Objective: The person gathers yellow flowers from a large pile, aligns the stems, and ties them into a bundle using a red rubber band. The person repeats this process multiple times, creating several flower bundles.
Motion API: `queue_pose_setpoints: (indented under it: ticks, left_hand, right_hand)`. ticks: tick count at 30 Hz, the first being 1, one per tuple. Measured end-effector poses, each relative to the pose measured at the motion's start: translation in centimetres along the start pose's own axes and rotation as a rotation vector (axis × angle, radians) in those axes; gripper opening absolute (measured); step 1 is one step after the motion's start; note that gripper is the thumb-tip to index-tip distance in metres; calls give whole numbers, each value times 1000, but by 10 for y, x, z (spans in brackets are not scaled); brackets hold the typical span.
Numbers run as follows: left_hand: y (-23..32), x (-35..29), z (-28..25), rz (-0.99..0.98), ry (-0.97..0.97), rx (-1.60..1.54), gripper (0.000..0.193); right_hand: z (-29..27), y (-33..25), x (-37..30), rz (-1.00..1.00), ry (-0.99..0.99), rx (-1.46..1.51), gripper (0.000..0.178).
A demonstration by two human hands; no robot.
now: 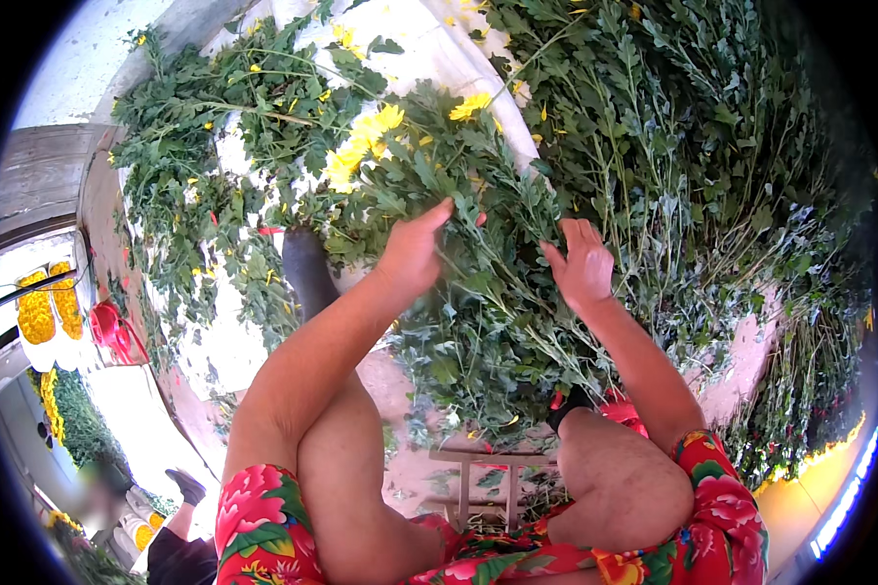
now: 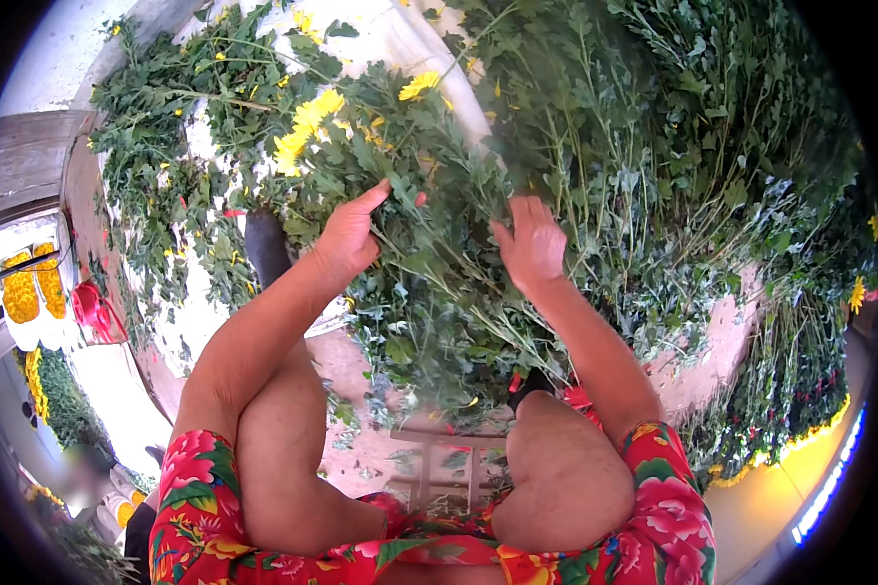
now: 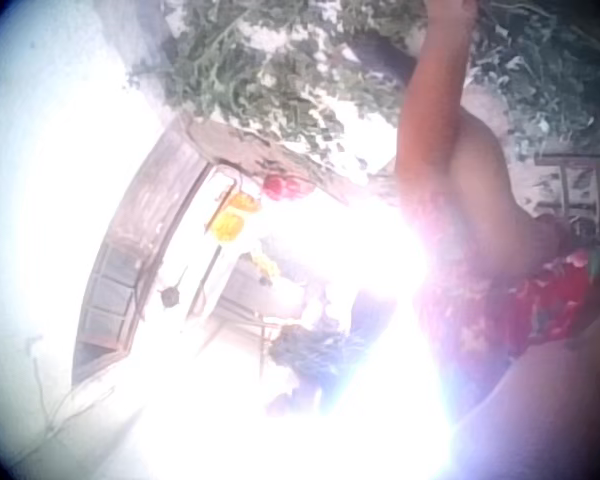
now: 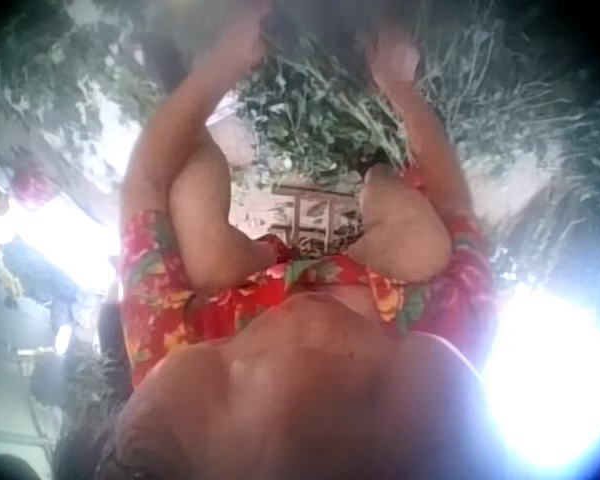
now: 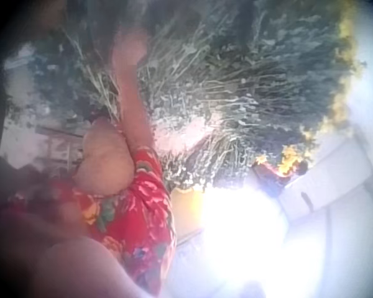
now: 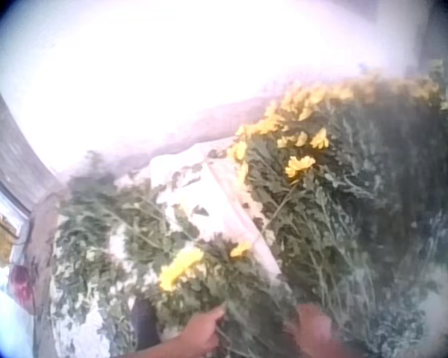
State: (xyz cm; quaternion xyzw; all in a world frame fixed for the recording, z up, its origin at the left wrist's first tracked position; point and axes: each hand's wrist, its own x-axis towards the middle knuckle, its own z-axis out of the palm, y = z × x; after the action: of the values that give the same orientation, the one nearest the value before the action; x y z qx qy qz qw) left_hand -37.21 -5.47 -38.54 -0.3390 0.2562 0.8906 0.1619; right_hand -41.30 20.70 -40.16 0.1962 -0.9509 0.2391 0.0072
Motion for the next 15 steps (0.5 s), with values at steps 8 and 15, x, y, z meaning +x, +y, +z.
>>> queue_pose_setpoints:
  ticks: [8,15]
  left_hand:
    - [-4,-2,4,22,25,35,38]
    - [-12,3,5,13,21,38,36]
  right_hand:
    - [12,8,-8,127,-87,179,18]
    - [27,23,-8,168,-169,339,40]
